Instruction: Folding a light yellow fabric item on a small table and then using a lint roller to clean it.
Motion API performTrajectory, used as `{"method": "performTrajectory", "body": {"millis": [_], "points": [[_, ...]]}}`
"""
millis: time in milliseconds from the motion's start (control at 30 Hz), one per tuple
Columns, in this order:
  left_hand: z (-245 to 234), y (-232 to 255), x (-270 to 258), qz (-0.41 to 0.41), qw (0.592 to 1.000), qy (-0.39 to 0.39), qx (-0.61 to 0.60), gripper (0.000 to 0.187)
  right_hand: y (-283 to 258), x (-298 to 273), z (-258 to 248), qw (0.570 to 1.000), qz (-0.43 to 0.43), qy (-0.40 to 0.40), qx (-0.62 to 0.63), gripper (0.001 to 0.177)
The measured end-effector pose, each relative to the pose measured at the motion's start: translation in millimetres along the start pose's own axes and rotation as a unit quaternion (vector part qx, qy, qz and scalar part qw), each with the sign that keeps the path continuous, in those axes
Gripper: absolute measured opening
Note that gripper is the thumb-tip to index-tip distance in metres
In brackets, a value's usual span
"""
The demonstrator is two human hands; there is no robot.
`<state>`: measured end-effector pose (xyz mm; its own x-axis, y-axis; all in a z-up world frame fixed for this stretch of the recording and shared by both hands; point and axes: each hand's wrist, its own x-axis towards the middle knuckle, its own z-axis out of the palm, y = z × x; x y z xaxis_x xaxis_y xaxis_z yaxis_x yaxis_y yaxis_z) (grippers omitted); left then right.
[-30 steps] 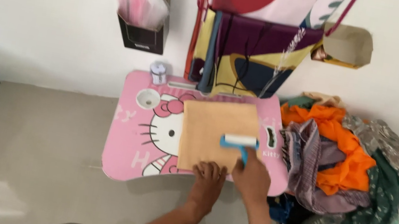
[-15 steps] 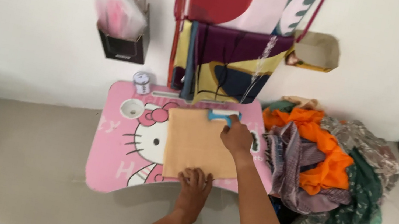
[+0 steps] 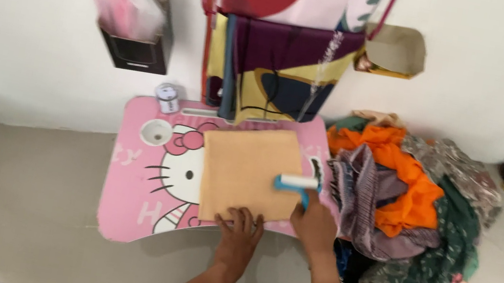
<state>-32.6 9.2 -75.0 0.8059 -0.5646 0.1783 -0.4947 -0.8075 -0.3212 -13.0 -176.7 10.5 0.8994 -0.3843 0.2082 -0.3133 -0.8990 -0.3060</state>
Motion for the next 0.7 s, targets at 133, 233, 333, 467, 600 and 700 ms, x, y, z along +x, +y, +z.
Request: {"method": "performTrajectory", "body": {"millis": [133,233,333,467,600,700], "points": [[-15.3,-10.4,-2.4,0.034,0.998,-0.057,-0.02,0.072,-6.3,79.9,38.2,0.999,-0.038,0.021,-0.005,0.035],[-32.9,-26.6,-2.9,0.079,0.987,-0.134,-0.037,0.098,-26.5,117.0,18.8,0.998,-0.022,-0.057,-0.006,0.046],[-0.3,-27.7,-18.9,0.056,0.994,0.013,-0.094,0.098,-16.7,115.7,29.9,0.997,-0.069,0.011,-0.032,0.039],[-5.7,-45.9,-42.2,0.077,0.983,0.122,-0.115,0.076,-72.8,14.3,-30.3,0.997,-0.061,-0.031,0.028,0.045],[0.5,-58.3,-54.0,0.139,0.978,0.081,-0.135,0.081,-118.6,-51.2,-31.3,0.99,-0.089,-0.089,0.058,0.046],[13.9,-58.6,-59.6,0.168,0.975,0.041,-0.137,0.058,-142.2,-63.8,-15.4,0.988,-0.08,-0.113,0.072,0.043]]}}
